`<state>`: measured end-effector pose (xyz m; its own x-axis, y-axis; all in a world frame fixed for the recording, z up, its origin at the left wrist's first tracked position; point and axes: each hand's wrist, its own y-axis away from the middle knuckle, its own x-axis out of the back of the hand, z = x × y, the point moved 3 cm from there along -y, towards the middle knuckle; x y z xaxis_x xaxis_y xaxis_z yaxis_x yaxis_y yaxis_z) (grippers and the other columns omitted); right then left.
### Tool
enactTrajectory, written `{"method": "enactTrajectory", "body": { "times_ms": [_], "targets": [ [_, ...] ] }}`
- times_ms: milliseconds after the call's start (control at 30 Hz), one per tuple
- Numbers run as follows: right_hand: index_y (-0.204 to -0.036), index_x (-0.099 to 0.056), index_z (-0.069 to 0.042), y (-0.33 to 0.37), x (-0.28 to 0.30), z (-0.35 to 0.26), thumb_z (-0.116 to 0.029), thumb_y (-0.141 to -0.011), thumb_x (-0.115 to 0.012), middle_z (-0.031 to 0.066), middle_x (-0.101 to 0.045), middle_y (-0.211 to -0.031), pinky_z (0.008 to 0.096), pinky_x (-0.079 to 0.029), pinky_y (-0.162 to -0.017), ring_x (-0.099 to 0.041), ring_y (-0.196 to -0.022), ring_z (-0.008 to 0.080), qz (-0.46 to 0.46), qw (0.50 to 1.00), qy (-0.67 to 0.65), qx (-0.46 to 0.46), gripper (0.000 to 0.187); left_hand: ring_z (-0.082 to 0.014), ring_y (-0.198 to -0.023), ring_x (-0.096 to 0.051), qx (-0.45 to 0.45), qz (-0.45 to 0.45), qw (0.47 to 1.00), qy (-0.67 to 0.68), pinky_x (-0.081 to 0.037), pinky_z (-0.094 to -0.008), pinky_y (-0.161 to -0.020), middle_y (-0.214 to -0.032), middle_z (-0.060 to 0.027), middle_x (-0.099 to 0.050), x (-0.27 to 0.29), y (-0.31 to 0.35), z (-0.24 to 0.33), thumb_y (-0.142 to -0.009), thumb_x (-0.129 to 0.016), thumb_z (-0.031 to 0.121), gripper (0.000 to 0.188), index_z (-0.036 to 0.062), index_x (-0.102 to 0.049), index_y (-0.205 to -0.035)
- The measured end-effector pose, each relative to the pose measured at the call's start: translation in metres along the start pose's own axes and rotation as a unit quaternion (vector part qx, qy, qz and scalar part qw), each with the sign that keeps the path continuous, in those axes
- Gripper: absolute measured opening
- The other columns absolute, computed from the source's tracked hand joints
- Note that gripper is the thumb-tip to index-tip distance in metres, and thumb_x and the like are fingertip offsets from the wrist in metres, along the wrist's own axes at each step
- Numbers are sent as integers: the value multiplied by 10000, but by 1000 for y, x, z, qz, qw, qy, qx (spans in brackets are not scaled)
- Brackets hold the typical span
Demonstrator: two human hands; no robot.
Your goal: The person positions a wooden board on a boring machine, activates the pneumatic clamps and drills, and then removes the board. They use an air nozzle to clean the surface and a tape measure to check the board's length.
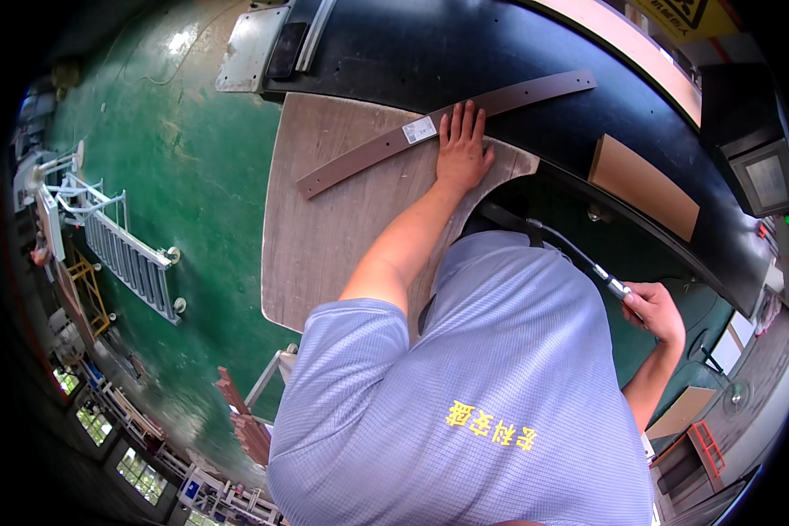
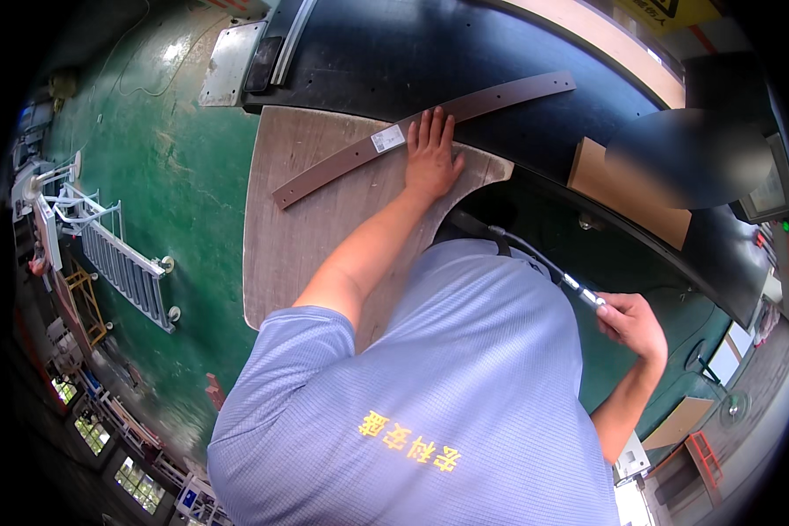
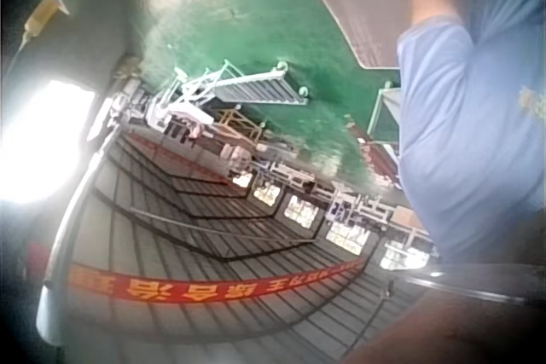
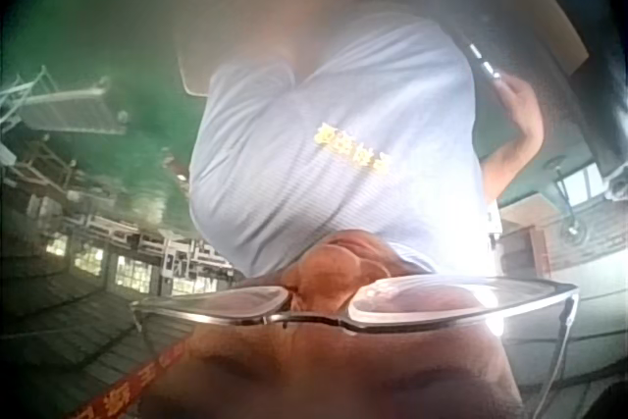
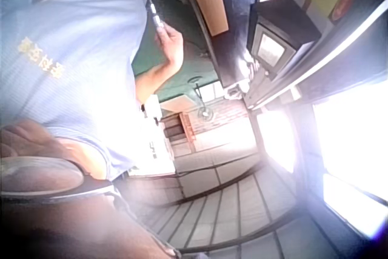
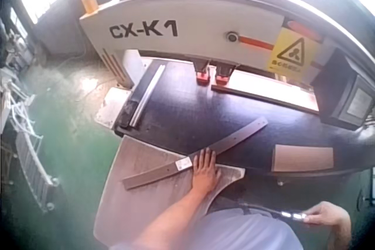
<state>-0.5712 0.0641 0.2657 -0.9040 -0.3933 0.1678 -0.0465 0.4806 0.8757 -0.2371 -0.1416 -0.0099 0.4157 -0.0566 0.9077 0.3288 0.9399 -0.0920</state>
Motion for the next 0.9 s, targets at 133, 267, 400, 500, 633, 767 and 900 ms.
{"method": "enactTrajectory", "body": {
  "times_ms": [133,267,400,500,633,767,900],
  "targets": [
    [-1230,-761,36,33,8,-23,-414,-925,-803,12,-633,-697,256,-413,-513,-528,-582,74,-29,997,48,46,545,-351,-1625,-174,4,4,1000,-3,-110,-547,-1309,-1732,-177,-248,-2,1,-1,-923,-682,403,849,75,-352,-1633],
    [-1177,-775,54,51,6,-30,-345,-816,-909,135,-784,-927,338,-547,-751,-699,-799,194,-145,975,-7,171,555,-347,-1627,-165,2,-10,1000,-10,-104,-546,-1310,-1736,-174,-240,0,0,-2,-925,-673,414,846,77,-354,-1632],
    [-1155,-779,11,39,27,2,-445,-923,-799,51,-707,-768,242,-452,-539,-610,-602,98,-48,996,-47,50,512,-342,-1629,-159,8,-1,1000,-5,-97,-546,-1312,-1740,-167,-236,-3,1,-1,-925,-668,415,844,76,-355,-1632],
    [-1078,-704,-45,-3,34,50,-512,-1065,-574,-6,-612,-713,210,-365,-457,-537,-547,58,151,984,-81,52,485,-342,-1630,-156,11,1,1000,-4,-93,-546,-1314,-1741,-164,-235,-1,1,1,-928,-669,414,844,77,-353,-1634],
    [-1155,-653,-88,-49,1,102,-595,-1100,-447,11,-667,-856,198,-389,-460,-607,-635,78,293,865,-403,66,550,-335,-1638,-129,9,-27,1000,-5,-79,-541,-1318,-1750,-160,-216,3,1,-1,-934,-671,413,852,89,-338,-1648],
    [-1187,-649,-74,-74,-39,100,-606,-1097,-440,18,-661,-833,206,-437,-484,-628,-654,89,262,824,-497,77,578,-330,-1633,-164,1,-37,999,-15,-88,-550,-1313,-1745,-133,-256,9,-1,4,-941,-667,364,821,97,-346,-1649],
    [-1221,-614,-16,-80,-61,89,-560,-1115,-437,43,-649,-821,209,-445,-490,-615,-648,99,253,855,-438,110,582,-330,-1632,-160,-5,-33,999,-9,-83,-554,-1312,-1746,-113,-254,5,0,3,-930,-677,349,823,98,-352,-1642]
  ]
}}
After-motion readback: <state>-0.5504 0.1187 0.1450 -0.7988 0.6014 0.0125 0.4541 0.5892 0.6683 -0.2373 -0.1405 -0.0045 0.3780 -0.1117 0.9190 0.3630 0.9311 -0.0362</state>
